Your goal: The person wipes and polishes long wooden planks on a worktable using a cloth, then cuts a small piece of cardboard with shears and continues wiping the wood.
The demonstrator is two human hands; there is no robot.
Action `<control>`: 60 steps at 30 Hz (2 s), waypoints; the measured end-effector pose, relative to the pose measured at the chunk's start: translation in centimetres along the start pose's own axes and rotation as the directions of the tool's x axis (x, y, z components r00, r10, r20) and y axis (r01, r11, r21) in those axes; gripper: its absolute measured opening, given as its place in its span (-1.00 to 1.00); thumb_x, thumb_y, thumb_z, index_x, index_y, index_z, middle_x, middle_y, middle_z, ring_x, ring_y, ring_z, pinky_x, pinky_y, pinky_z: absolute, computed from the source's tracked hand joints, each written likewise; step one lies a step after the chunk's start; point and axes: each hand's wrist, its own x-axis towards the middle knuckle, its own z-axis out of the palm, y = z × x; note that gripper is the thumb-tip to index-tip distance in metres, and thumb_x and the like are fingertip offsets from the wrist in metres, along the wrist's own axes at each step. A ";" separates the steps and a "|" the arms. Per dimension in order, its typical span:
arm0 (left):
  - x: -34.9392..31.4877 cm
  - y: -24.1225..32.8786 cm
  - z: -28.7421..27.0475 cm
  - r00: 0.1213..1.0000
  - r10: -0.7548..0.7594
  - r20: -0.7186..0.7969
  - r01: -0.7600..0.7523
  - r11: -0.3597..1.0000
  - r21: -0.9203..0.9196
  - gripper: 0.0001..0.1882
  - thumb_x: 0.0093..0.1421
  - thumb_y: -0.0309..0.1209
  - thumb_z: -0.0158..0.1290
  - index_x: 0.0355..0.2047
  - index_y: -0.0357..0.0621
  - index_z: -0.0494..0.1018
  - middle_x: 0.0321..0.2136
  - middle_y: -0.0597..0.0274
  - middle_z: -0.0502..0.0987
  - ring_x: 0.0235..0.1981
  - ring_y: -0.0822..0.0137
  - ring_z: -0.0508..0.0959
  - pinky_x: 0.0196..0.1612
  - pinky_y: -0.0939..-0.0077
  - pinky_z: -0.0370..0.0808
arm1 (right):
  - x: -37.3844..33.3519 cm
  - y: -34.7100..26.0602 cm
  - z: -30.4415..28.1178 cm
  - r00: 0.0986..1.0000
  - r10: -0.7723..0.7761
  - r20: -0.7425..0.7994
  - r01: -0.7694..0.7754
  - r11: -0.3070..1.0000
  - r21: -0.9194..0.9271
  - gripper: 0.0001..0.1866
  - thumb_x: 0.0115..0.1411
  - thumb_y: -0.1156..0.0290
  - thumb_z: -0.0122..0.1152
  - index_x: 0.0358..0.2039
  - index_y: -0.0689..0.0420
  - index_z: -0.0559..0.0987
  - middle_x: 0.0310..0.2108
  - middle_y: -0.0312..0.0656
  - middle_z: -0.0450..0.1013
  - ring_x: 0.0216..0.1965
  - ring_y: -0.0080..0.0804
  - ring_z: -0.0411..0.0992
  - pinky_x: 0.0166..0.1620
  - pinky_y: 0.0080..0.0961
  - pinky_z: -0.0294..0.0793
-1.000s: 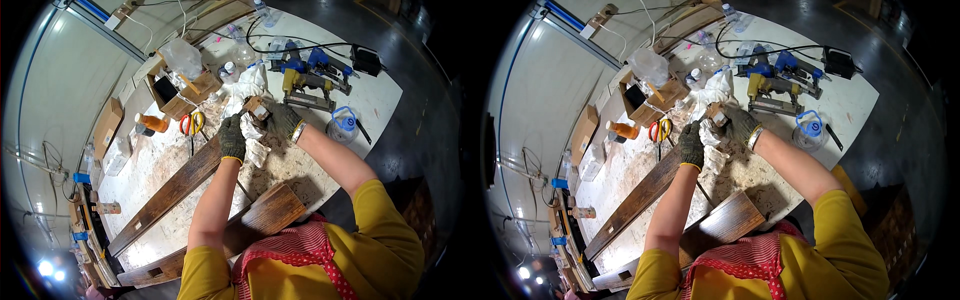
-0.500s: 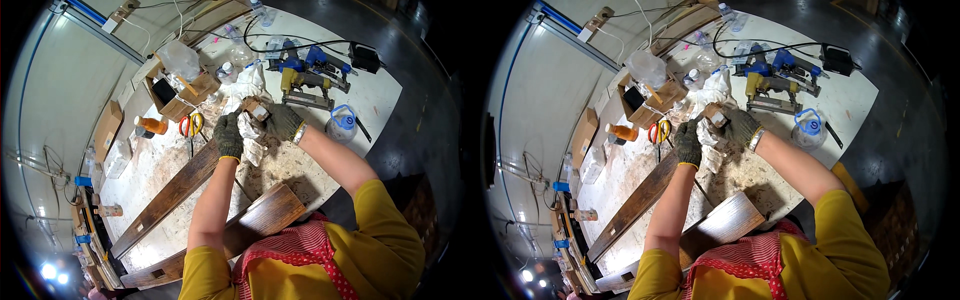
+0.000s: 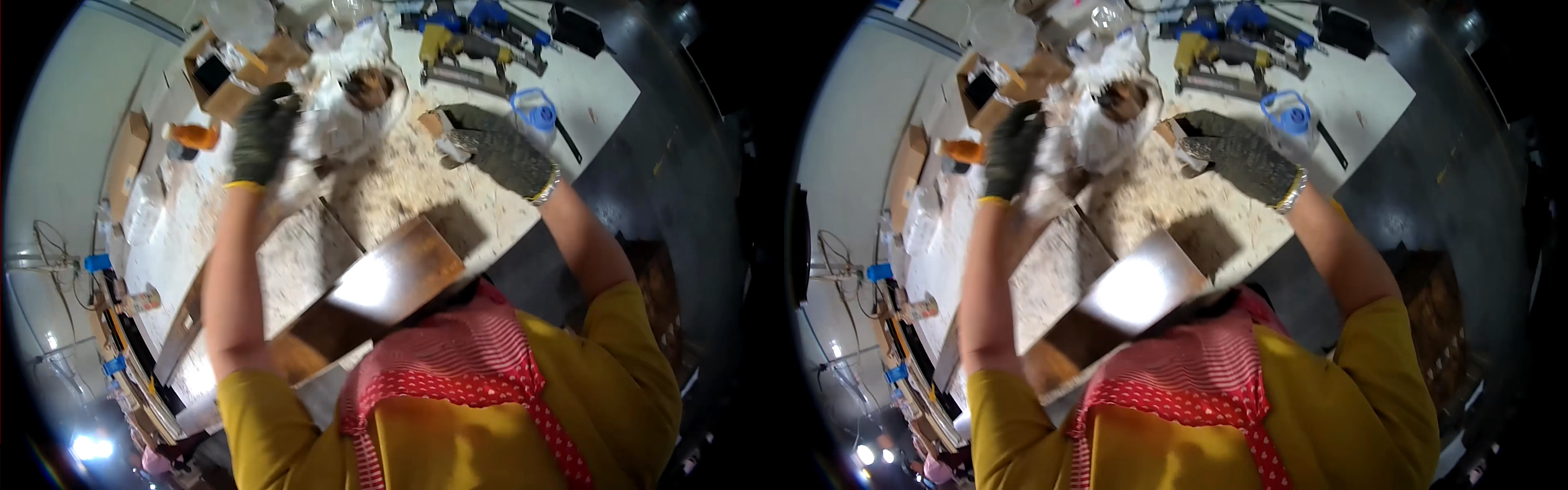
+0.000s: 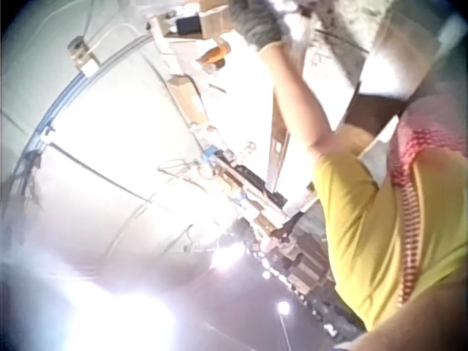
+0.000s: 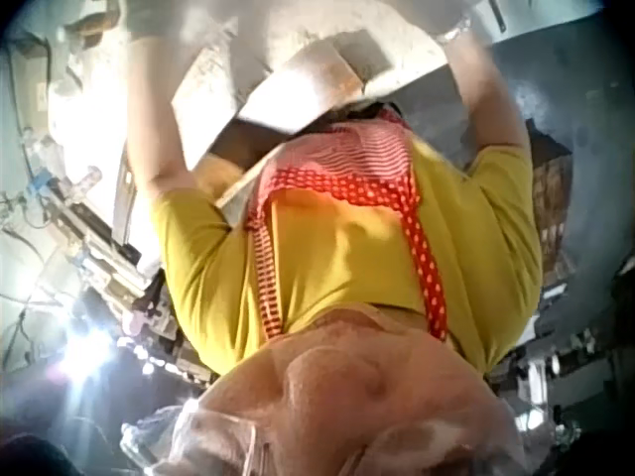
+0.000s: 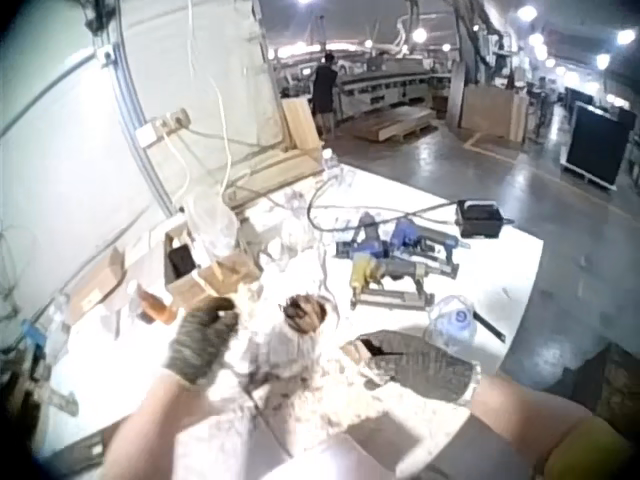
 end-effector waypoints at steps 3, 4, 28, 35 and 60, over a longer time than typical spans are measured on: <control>-7.2 2.3 -7.6 0.969 0.017 0.247 -0.159 0.808 0.567 -0.73 0.23 -0.23 0.04 -0.24 -0.17 0.55 -0.31 -0.03 0.58 -0.29 0.03 0.59 -0.22 0.31 0.49 | -3.2 -1.4 0.4 0.997 0.054 -0.049 -0.073 0.762 -0.643 -0.48 0.22 0.28 0.21 0.13 0.23 0.38 -0.08 -0.17 0.46 -0.02 -0.40 0.43 0.02 -0.47 0.44; -10.8 3.1 -10.3 0.955 -0.099 0.280 -0.091 0.800 0.593 -0.76 0.22 -0.25 0.04 -0.28 -0.14 0.56 -0.33 -0.02 0.59 -0.28 0.01 0.59 -0.24 0.28 0.49 | -3.9 -1.5 1.3 0.999 0.045 0.012 -0.023 0.688 -0.725 -0.50 0.21 0.29 0.21 0.13 0.20 0.39 -0.05 -0.14 0.46 -0.01 -0.35 0.43 0.02 -0.43 0.44; -32.9 -2.1 -15.4 0.673 -0.703 0.232 0.459 0.642 0.614 -0.65 0.00 -0.35 0.22 -0.19 -0.23 0.55 -0.55 0.07 0.57 -0.52 0.30 0.55 -0.36 0.40 0.46 | -16.2 -2.2 8.0 0.997 -0.036 0.075 0.080 0.198 -0.977 -0.59 0.06 0.42 0.31 -0.04 0.15 0.50 -0.06 -0.07 0.43 -0.01 -0.10 0.39 0.07 -0.24 0.38; -32.7 -3.5 -15.7 0.704 -0.600 0.380 0.323 0.748 0.580 -0.69 0.00 -0.40 0.22 -0.22 -0.24 0.57 -0.56 0.08 0.56 -0.52 0.34 0.54 -0.37 0.43 0.46 | -16.3 3.8 13.5 0.789 -0.555 -0.263 -0.170 0.214 -0.962 -0.60 0.06 0.34 0.26 -0.07 0.17 0.51 -0.15 -0.04 0.44 -0.13 -0.06 0.44 -0.07 -0.28 0.44; -48.8 -11.3 -26.5 0.779 -0.621 -0.089 0.533 0.580 0.616 -0.55 0.09 -0.27 0.20 -0.06 -0.27 0.45 -0.25 -0.12 0.60 -0.23 0.05 0.62 -0.17 0.31 0.50 | -16.1 12.2 24.3 0.862 -0.502 -0.074 -0.101 -0.028 -0.994 -0.58 0.03 0.31 0.27 -0.06 0.10 0.48 -0.11 -0.06 0.40 -0.17 -0.09 0.47 -0.14 -0.25 0.51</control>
